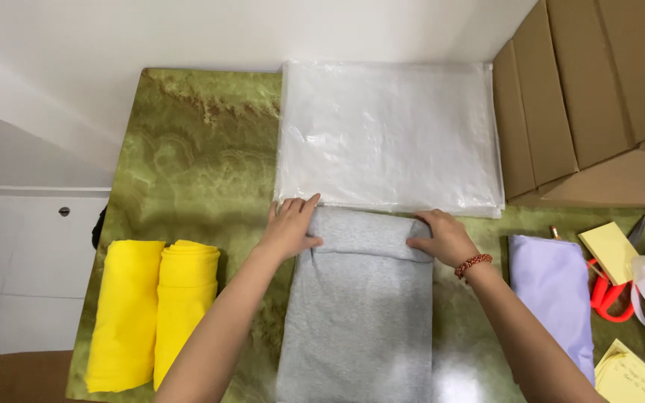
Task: The person takes a gray t-shirt from a clothing rack, folds it neatly on a table, and places it aside. They repeat this process with a black t-shirt and a pair of black pants, folding each item and stacking them on the table.
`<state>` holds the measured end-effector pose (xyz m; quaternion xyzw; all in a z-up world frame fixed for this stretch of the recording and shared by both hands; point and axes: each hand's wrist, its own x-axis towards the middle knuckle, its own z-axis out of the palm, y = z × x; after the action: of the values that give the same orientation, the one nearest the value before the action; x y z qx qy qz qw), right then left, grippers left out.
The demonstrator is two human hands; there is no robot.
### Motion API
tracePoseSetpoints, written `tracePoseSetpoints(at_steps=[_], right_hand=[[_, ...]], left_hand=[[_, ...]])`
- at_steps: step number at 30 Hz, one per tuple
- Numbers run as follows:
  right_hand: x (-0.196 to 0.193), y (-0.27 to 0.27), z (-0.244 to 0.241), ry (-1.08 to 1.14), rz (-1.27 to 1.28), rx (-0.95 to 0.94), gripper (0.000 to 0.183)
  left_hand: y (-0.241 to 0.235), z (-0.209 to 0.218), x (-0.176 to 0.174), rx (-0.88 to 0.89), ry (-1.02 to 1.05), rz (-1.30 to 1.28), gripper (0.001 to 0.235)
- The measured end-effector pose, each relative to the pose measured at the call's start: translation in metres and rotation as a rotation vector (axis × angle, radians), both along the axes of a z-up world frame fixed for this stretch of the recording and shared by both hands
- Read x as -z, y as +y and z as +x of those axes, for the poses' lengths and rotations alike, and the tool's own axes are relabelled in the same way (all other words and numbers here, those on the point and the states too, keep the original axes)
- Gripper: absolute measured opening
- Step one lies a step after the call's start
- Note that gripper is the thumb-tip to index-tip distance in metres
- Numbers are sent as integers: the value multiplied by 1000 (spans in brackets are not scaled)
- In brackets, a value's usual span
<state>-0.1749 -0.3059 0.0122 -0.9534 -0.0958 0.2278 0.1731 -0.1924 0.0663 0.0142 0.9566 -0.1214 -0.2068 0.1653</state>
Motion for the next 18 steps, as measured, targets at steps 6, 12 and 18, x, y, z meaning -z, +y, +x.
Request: tracePoseSetpoints(at_steps=[6,12,18], right_hand=[[29,13,-74,-403,-298,-80,51],[-5,23,-168,-414,-201,-149,37],[-31,29,-149,-254,134,189,56]], left_hand=[[17,-60,41,108,-493,54,56],[45,-152,19,313,-619,-60,31],[19,-136,3,116,-597,-180,44]])
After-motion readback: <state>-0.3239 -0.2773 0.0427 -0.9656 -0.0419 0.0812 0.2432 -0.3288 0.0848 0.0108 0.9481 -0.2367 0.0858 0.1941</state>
